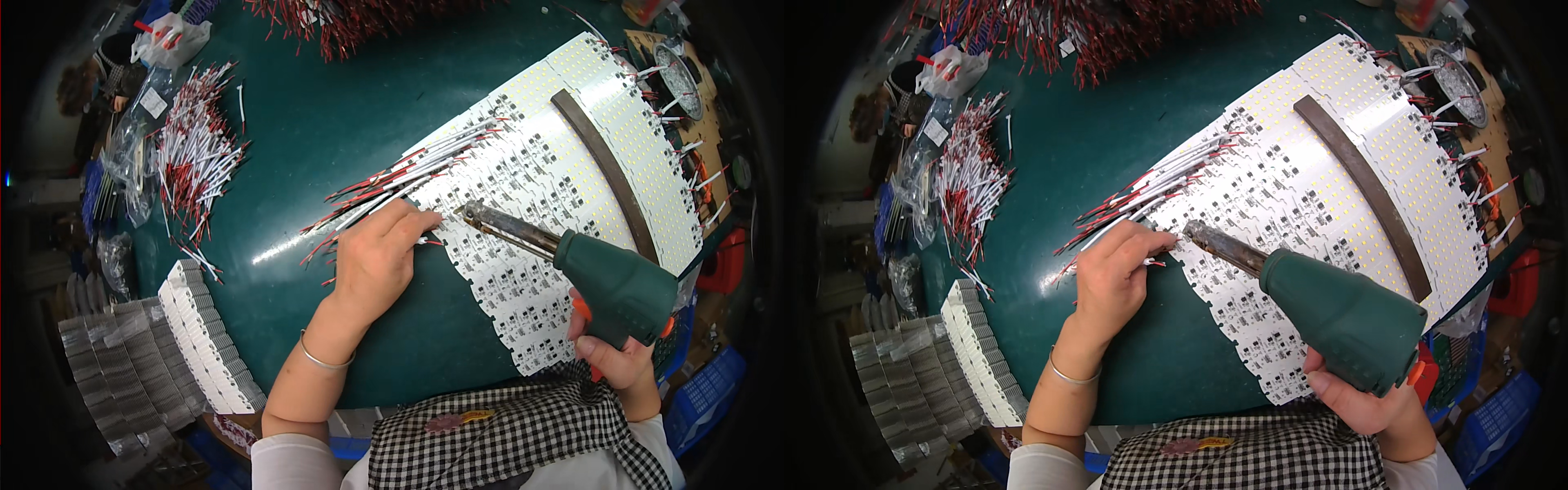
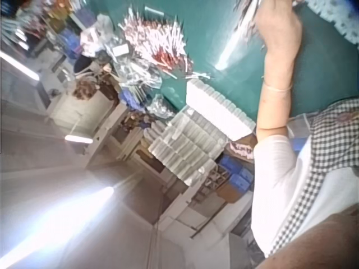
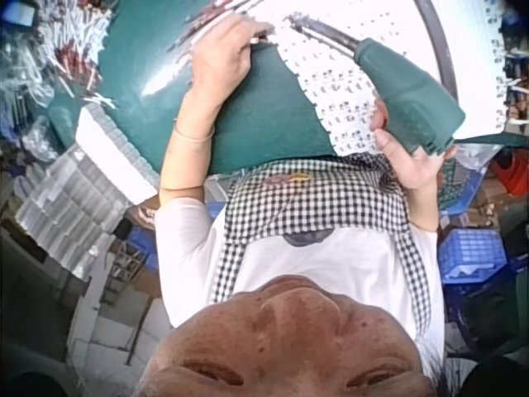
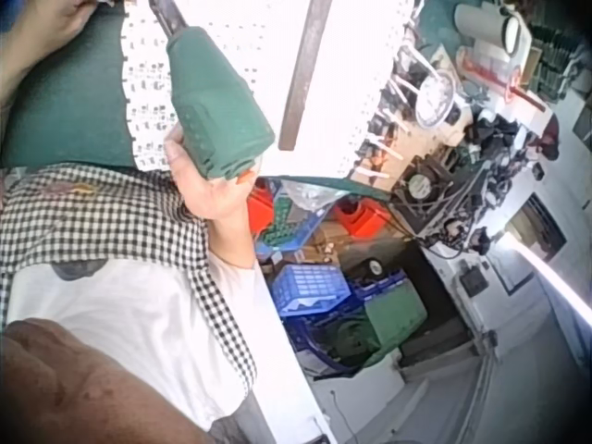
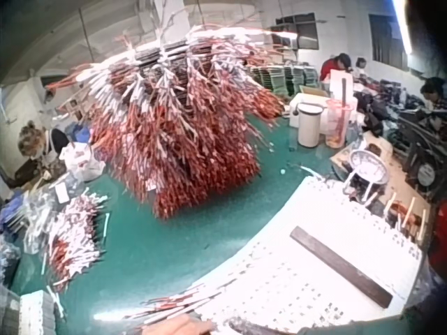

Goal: The person solders wires onto an array of small LED circuit boards with a soldering iron.

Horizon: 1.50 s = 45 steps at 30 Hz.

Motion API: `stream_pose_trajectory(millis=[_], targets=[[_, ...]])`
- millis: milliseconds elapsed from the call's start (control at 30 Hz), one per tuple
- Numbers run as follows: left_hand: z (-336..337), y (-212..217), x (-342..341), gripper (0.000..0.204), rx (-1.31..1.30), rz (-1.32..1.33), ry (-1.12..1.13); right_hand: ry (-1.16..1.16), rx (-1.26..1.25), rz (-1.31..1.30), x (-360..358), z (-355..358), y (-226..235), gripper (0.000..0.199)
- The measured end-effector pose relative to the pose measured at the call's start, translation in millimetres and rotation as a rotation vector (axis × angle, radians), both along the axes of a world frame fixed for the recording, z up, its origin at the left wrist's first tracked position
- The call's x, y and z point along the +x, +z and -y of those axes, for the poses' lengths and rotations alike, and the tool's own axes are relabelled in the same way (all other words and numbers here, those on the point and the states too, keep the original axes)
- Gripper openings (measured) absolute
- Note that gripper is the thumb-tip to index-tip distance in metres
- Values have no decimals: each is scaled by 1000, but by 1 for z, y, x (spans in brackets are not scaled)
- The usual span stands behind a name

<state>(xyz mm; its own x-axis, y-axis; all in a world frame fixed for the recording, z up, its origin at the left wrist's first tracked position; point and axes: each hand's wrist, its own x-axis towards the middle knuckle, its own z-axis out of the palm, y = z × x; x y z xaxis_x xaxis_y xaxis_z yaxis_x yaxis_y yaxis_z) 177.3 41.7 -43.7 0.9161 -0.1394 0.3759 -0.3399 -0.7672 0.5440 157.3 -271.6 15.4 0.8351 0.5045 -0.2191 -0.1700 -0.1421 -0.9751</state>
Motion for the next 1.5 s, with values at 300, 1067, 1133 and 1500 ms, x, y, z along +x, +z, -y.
stream_pose_trajectory(millis=[300,1067,1133,1500], targets=[[-2,-2,0,37,38,14,-49,-164,-55,-157,4,-23,5,18],[10,8,-6,39,257,72,-17,-351,30,-151,1,-13,19,65],[10,12,-7,38,241,52,-22,-398,19,-90,-1,-8,23,67],[19,59,-5,34,124,-103,123,-554,123,-5,4,-9,42,57]])
